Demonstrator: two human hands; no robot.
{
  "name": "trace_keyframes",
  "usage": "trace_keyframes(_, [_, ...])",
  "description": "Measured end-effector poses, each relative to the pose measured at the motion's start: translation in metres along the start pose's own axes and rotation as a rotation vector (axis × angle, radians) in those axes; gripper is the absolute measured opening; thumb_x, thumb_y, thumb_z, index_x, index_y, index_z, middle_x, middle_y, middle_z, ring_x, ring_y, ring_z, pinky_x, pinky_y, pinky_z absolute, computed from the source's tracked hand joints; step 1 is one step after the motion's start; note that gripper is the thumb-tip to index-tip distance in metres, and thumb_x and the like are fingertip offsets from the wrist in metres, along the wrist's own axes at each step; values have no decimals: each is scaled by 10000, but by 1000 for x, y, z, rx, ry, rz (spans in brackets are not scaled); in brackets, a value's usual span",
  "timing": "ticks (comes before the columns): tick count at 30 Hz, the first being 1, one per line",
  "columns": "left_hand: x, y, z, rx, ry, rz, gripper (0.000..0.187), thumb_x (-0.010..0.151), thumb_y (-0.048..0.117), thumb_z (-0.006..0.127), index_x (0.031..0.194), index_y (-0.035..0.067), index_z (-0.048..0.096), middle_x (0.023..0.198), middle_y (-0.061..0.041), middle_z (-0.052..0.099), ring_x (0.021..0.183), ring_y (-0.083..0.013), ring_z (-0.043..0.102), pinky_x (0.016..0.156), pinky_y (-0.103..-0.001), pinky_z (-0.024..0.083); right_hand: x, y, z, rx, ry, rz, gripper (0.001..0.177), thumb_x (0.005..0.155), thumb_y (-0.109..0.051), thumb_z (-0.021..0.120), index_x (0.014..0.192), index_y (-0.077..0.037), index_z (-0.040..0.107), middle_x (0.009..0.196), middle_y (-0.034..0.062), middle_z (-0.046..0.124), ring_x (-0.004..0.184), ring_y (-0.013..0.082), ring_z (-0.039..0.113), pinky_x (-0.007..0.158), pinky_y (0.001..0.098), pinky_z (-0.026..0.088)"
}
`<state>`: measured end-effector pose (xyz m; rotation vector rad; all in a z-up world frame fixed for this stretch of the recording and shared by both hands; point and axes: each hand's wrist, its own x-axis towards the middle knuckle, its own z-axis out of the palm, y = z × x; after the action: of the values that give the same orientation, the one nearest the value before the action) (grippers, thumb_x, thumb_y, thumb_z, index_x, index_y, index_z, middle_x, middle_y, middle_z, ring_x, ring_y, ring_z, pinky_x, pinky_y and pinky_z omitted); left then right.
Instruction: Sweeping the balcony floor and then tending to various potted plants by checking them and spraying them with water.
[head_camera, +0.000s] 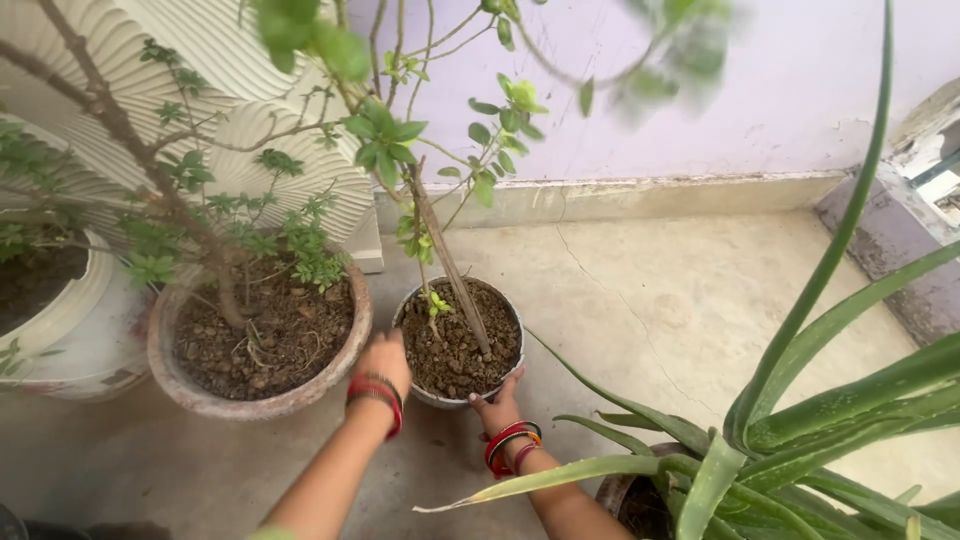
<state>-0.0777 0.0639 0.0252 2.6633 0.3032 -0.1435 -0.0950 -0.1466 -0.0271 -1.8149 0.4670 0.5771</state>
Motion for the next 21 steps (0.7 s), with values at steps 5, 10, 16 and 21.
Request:
trace_keyframes(5, [44,8,8,232,-80,19,378,951,-22,466,1325,-18,523,1369,-273,534,1135,-403,670,920,-458,587,-3,-4,-2,-1,-9,-25,1174,952,-249,665,1528,-339,-354,1572,80,465,1154,323,657,655,407,591])
trace_keyframes(10, [37,21,5,96,-22,-22,336,974,-5,448,1295,28,543,1352,-238,565,1151,-410,654,958,-476,557,7,6,-2,1,2,-24,1192,947,-252,675,1527,-330,-364,1564,102,478,1192,326,644,648,407,612])
trace_keyframes(16, [6,10,6,-32,73,-42,350,1004,64,428,1341,99,517,1365,-199,559,1131,-398,644,933,-493,548,35,24,4,87,1,-98,1209,922,-221,696,1530,-334,-343,1560,112,486,1240,351,631,652,445,623])
trace_keyframes(21, [-90,-7,13,-395,-53,-349,414,1055,219,405,1468,218,422,1208,-134,707,972,-315,765,840,-435,643,32,18,6,100,-6,-58,1209,939,-213,702,1531,-347,-344,1589,115,440,1277,358,597,674,452,628])
